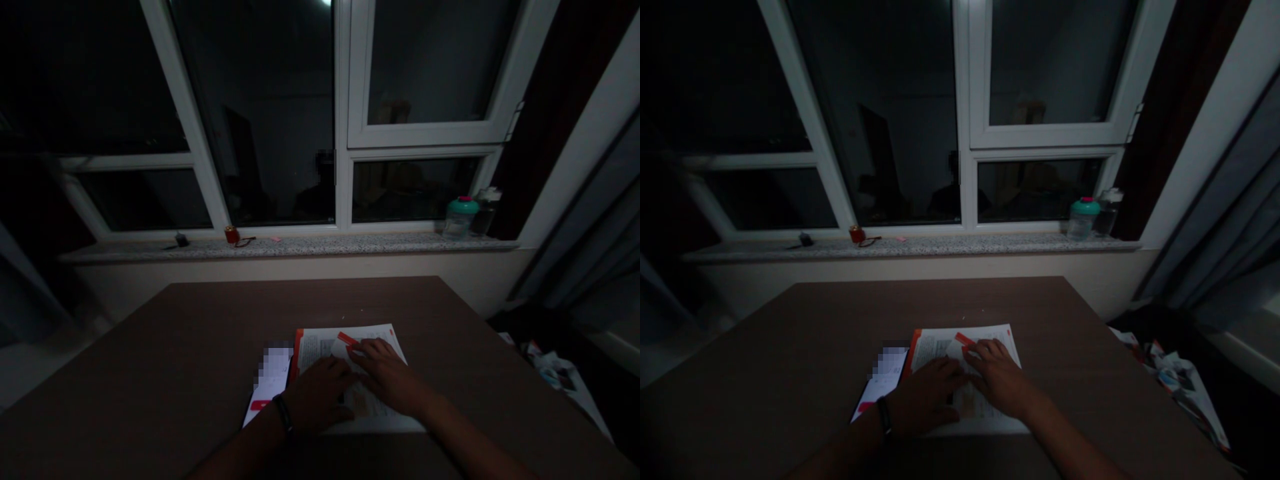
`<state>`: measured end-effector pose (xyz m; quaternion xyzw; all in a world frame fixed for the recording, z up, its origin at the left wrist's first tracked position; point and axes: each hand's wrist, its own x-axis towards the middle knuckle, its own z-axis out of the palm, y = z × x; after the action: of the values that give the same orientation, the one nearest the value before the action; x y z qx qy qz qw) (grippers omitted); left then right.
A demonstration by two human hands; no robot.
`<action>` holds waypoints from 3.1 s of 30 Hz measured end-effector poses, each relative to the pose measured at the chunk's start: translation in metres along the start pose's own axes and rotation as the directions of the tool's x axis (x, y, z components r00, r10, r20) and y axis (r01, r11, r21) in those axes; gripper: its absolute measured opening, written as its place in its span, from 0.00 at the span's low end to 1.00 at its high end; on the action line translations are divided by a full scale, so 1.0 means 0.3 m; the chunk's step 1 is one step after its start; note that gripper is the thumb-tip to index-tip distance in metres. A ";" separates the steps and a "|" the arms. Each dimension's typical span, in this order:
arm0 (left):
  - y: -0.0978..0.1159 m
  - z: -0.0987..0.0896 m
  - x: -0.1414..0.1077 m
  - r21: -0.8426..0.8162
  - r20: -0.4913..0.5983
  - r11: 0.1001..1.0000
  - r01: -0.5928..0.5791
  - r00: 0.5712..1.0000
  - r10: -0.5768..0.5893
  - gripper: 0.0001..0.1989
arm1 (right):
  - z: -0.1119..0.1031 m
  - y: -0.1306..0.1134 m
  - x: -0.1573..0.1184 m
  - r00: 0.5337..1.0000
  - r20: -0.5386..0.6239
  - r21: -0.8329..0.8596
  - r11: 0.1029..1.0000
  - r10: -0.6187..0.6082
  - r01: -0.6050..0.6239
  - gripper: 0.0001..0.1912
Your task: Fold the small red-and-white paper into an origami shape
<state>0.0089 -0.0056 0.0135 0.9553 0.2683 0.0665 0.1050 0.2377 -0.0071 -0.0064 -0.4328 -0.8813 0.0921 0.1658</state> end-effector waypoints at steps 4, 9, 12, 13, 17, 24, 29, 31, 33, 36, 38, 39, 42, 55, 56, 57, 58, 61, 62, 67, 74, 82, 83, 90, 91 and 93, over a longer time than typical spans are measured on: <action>0.000 0.007 0.003 0.012 -0.017 1.000 0.012 1.000 -0.012 0.26 | 0.006 -0.004 0.004 1.000 -0.018 -0.027 1.000 0.004 -0.004 0.25; -0.001 0.018 0.005 0.007 -0.025 1.000 0.027 0.999 -0.026 0.27 | -0.004 -0.020 0.005 0.999 -0.033 -0.042 0.999 0.021 -0.022 0.25; 0.003 0.013 0.002 -0.007 -0.014 1.000 0.025 1.000 -0.025 0.28 | 0.002 -0.022 0.004 0.999 -0.040 -0.051 0.998 0.020 -0.022 0.25; 0.005 0.009 0.001 -0.013 -0.007 1.000 0.024 1.000 -0.024 0.28 | 0.006 -0.021 0.004 0.999 -0.042 -0.054 0.998 0.018 -0.020 0.24; 0.008 -0.005 0.000 -0.038 0.016 0.999 0.017 1.000 -0.016 0.29 | 0.022 -0.017 0.003 0.998 -0.052 -0.060 0.998 0.016 -0.019 0.25; 0.001 -0.005 -0.002 -0.054 0.005 0.999 0.003 1.000 -0.003 0.30 | 0.014 -0.027 -0.001 0.999 -0.040 -0.061 0.997 0.037 -0.040 0.25; 0.001 -0.004 -0.004 -0.028 -0.002 1.000 -0.002 1.000 0.002 0.30 | 0.013 -0.027 -0.001 0.999 -0.027 -0.065 0.997 0.034 -0.036 0.25; 0.004 -0.007 -0.002 -0.022 -0.005 1.000 0.006 1.000 -0.006 0.28 | 0.014 -0.031 0.001 0.999 -0.020 -0.063 0.997 0.035 -0.036 0.26; 0.009 -0.011 0.000 -0.021 -0.003 1.000 0.023 1.000 -0.023 0.24 | 0.014 -0.037 0.002 0.999 -0.018 -0.061 0.997 0.038 -0.039 0.26; 0.016 -0.013 0.003 -0.029 -0.004 0.998 0.061 0.998 -0.061 0.22 | 0.013 -0.044 0.005 0.999 -0.017 -0.058 0.998 0.034 -0.035 0.26; 0.018 -0.012 0.002 -0.041 -0.005 0.997 0.071 0.997 -0.071 0.24 | 0.013 -0.044 0.006 0.999 -0.017 -0.049 0.998 0.031 -0.032 0.26; 0.017 -0.011 0.001 -0.049 -0.004 0.997 0.067 0.998 -0.067 0.25 | 0.012 -0.044 0.006 0.999 -0.017 -0.045 0.998 0.031 -0.032 0.25; 0.013 -0.006 -0.004 -0.073 -0.017 0.996 0.045 0.999 -0.046 0.28 | 0.010 -0.040 0.008 0.999 -0.016 -0.034 0.999 0.033 -0.033 0.24; 0.010 -0.005 -0.003 -0.027 -0.023 0.998 0.060 0.998 -0.060 0.26 | 0.012 -0.011 0.014 0.999 -0.032 0.008 1.000 0.024 -0.024 0.23; 0.011 -0.005 -0.002 -0.023 -0.027 0.998 0.064 0.998 -0.064 0.25 | 0.007 -0.005 0.014 0.998 -0.054 0.019 0.999 0.026 -0.025 0.23; 0.012 -0.004 -0.002 -0.019 -0.030 0.998 0.067 0.997 -0.068 0.25 | 0.000 0.003 0.013 0.996 -0.078 0.029 0.999 0.036 -0.034 0.22; 0.012 -0.004 -0.002 -0.017 -0.029 0.998 0.068 0.997 -0.069 0.25 | -0.007 0.012 0.012 0.993 -0.106 0.036 0.998 0.061 -0.057 0.22; 0.008 0.000 -0.004 -0.022 -0.034 0.998 0.065 0.997 -0.065 0.25 | -0.029 0.042 0.004 0.973 -0.155 0.028 0.985 0.172 -0.170 0.19; 0.006 0.002 -0.005 -0.025 -0.038 0.998 0.061 0.997 -0.062 0.25 | -0.034 0.051 0.001 0.965 -0.170 0.029 0.979 0.202 -0.199 0.17; 0.002 0.004 -0.006 -0.034 -0.032 0.998 0.054 0.998 -0.055 0.24 | -0.036 0.048 -0.009 0.971 -0.197 0.083 0.989 0.138 -0.124 0.11; 0.009 -0.008 -0.003 -0.026 -0.030 0.998 0.064 0.997 -0.065 0.26 | -0.019 -0.005 -0.003 0.994 -0.111 0.065 0.998 -0.003 0.010 0.09; 0.006 -0.002 -0.002 -0.027 -0.030 0.998 0.052 0.998 -0.052 0.25 | -0.025 -0.014 -0.006 0.998 -0.063 0.058 0.998 -0.004 0.008 0.09; 0.006 0.001 -0.002 -0.026 -0.037 0.998 0.056 0.998 -0.057 0.25 | -0.026 -0.019 -0.004 0.999 -0.053 0.043 0.999 0.008 -0.005 0.09; 0.012 -0.004 0.001 -0.004 -0.008 0.998 0.069 0.998 -0.069 0.27 | -0.025 -0.048 0.008 0.991 -0.029 -0.024 0.991 0.128 -0.128 0.09; 0.013 -0.006 0.000 -0.002 -0.005 0.998 0.069 0.998 -0.069 0.27 | -0.023 -0.049 0.009 0.989 -0.030 -0.032 0.989 0.144 -0.145 0.09; 0.012 -0.006 -0.001 0.002 -0.007 0.998 0.065 0.998 -0.065 0.26 | -0.019 -0.049 0.011 0.984 -0.039 -0.048 0.984 0.173 -0.174 0.09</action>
<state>0.0100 -0.0084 0.0159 0.9460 0.2997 0.0660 0.1049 0.2271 -0.0133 0.0042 -0.5135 -0.8393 0.0762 0.1612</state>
